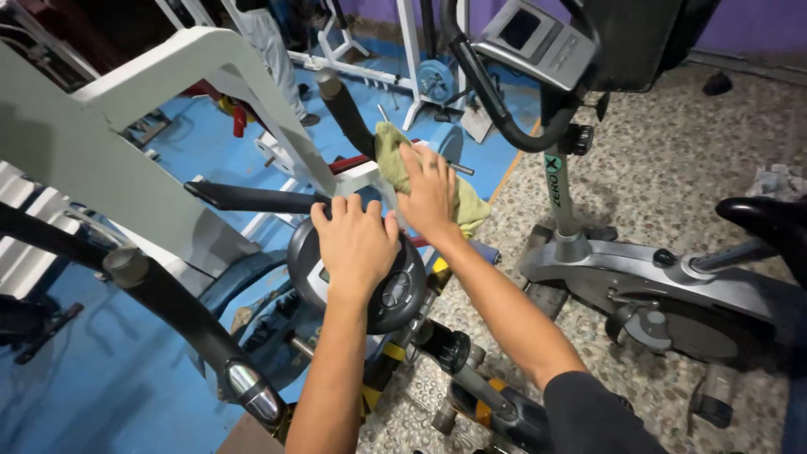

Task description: Cleaning various pieces of gym equipment with a cloth.

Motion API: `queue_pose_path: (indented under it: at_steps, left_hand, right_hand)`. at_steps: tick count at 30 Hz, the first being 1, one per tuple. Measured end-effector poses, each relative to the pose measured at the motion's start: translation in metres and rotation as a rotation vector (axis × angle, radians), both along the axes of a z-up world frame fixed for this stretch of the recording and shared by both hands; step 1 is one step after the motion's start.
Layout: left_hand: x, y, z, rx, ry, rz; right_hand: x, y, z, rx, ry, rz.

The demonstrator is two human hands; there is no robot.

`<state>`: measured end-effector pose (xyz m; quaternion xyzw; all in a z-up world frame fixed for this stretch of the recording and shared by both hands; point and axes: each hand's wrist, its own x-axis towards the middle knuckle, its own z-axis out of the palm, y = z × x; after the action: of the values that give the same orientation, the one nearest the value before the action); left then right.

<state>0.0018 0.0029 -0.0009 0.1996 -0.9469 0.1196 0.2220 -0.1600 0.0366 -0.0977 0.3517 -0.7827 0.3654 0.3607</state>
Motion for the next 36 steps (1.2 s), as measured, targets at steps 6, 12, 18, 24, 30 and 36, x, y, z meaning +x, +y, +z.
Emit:
queue_pose_path:
  at_steps: [6,12,18,24,30,36]
  left_hand:
    - [-0.002,-0.005,0.004,0.000,0.034,-0.001]
    - [0.000,-0.006,0.005,0.031,0.079,0.001]
    - [0.000,-0.010,0.000,0.018,0.234,-0.036]
    - [0.007,-0.004,0.000,-0.011,0.276,-0.076]
    - [0.006,-0.004,-0.004,-0.049,0.264,-0.088]
    - [0.006,-0.006,-0.008,-0.056,0.235,-0.080]
  right_hand:
    - [-0.030,-0.047,0.031,0.025,-0.250,0.261]
    - [-0.031,-0.080,0.069,0.025,-0.504,0.396]
    - [-0.021,-0.086,0.064,-0.080,-0.280,0.309]
    - [-0.026,-0.034,0.047,0.152,-0.213,0.260]
    - [-0.026,0.040,0.009,0.204,-0.335,0.245]
    - [-0.030,0.068,-0.061,0.013,-0.740,0.160]
